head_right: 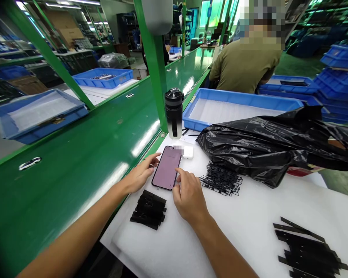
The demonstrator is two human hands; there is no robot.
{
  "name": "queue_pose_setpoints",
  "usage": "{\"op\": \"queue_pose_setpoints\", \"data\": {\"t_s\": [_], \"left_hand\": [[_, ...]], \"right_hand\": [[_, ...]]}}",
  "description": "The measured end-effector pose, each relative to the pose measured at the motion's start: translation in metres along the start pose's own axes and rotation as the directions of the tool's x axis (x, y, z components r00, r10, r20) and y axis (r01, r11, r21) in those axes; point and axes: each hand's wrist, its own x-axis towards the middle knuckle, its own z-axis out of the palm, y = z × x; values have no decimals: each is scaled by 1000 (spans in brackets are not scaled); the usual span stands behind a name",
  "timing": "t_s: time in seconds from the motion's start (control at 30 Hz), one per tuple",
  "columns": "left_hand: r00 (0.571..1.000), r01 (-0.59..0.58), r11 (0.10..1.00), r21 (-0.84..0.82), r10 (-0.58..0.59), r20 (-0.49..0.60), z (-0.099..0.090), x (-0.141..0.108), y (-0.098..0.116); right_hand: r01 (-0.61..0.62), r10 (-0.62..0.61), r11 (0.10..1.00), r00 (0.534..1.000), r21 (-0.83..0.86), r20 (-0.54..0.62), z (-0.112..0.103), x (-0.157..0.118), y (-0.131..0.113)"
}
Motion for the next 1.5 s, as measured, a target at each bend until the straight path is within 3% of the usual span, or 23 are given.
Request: {"op": "queue_pose_setpoints", "data": {"t_s": [0.2,0.47,0.8,0.93,1.07,1.3,1.5], "left_hand": [[997,1,941,337,-27,74,-4,40,15],[998,30,879,477,-50,30,5,45,10],[999,47,925,377,-49,-4,4,43,13],[999,38,988,152,-38,-8,0,34,8],[999,5,1000,-25,-6,-48,2,10,0],[979,-191,982,7,191,-68,8,-22,-10],[977,-202,978,51,205,-64,9,-19,-11]], "right_hand": [[-4,4,999,1000,35,-14,0,-1,2],[-1,2,999,1000,35,-19,0,0,1],[-15,16,998,1000,61,-14,-1,2,1],[-28,29,998,999,59,-18,-1,1,2],[-39,39,997,999,68,-8,-1,0,3],[-48,49,995,999,83,-6,-2,0,3],[-61,62,994,998,94,-4,-4,0,1]]}}
